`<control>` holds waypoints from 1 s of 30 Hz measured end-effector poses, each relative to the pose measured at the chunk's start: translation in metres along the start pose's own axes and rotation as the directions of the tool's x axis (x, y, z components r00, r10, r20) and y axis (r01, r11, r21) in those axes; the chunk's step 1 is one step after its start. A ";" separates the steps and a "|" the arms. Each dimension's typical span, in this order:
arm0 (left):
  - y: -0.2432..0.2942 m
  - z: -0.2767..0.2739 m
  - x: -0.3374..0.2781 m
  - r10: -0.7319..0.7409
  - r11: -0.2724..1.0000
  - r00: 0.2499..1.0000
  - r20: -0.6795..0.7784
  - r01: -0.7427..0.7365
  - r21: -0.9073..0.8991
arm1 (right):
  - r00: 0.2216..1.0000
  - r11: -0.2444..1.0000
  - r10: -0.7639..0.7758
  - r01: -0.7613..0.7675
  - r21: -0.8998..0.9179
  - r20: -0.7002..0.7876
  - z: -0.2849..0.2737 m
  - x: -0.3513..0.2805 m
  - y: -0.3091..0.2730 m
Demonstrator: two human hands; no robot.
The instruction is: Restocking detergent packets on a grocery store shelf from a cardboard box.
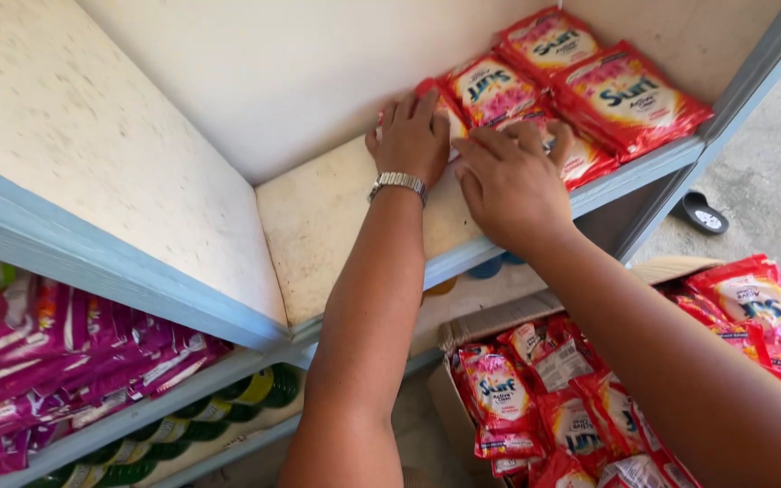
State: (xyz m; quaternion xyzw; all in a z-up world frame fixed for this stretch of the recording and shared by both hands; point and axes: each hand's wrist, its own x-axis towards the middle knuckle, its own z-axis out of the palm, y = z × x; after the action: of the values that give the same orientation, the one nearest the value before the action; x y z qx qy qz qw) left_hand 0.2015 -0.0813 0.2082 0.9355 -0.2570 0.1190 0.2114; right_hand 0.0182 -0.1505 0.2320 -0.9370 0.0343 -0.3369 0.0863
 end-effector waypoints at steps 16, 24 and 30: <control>0.011 -0.058 -0.058 0.107 0.903 0.770 -0.629 -0.340 -0.263 | 0.928 0.965 -0.216 0.251 0.079 -0.305 -0.014 -0.017 0.007; 0.051 -0.105 -0.199 0.133 0.723 0.789 -0.599 -0.491 -0.486 | 0.929 0.937 -0.347 0.339 -0.082 -0.132 -0.025 -0.043 0.007; 0.042 -0.081 -0.290 0.233 0.762 0.958 -0.169 -0.288 -0.580 | 0.860 0.891 -0.446 0.453 0.032 0.250 -0.035 -0.118 0.015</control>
State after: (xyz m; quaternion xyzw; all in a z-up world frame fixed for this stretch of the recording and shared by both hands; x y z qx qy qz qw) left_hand -0.0730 0.0481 0.1979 0.7695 -0.3992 0.1005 0.4883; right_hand -0.0952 -0.1552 0.1817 -0.9551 -0.1914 -0.2261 -0.0039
